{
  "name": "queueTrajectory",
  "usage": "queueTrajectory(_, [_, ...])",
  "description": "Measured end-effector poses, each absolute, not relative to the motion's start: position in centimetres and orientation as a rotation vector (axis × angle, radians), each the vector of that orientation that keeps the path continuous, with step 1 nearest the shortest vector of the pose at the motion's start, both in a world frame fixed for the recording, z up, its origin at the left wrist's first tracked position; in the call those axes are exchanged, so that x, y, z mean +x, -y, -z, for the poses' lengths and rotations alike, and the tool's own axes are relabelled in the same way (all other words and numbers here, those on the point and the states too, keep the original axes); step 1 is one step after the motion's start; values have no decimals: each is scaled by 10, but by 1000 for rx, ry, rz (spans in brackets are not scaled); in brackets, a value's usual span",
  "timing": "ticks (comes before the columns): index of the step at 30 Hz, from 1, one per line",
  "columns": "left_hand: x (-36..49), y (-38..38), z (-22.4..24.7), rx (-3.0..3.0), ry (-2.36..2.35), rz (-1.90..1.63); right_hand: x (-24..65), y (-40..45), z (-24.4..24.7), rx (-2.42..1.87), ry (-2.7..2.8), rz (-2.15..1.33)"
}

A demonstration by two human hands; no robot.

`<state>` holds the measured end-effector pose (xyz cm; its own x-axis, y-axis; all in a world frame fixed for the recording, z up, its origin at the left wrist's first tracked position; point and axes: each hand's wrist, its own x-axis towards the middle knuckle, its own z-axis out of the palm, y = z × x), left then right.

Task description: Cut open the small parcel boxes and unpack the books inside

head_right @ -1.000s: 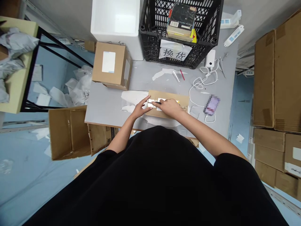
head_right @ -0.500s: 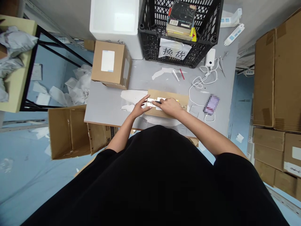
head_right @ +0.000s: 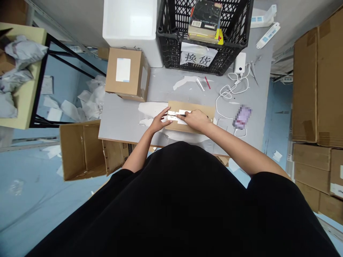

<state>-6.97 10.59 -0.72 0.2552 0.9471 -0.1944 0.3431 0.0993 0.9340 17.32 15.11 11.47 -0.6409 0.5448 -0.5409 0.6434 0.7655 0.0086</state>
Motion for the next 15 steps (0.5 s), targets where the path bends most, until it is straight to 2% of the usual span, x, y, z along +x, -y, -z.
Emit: queueTrajectory(15, [-65,-105,-3,1531,-1336,-660,255,-144,-111,1029,-2348,250])
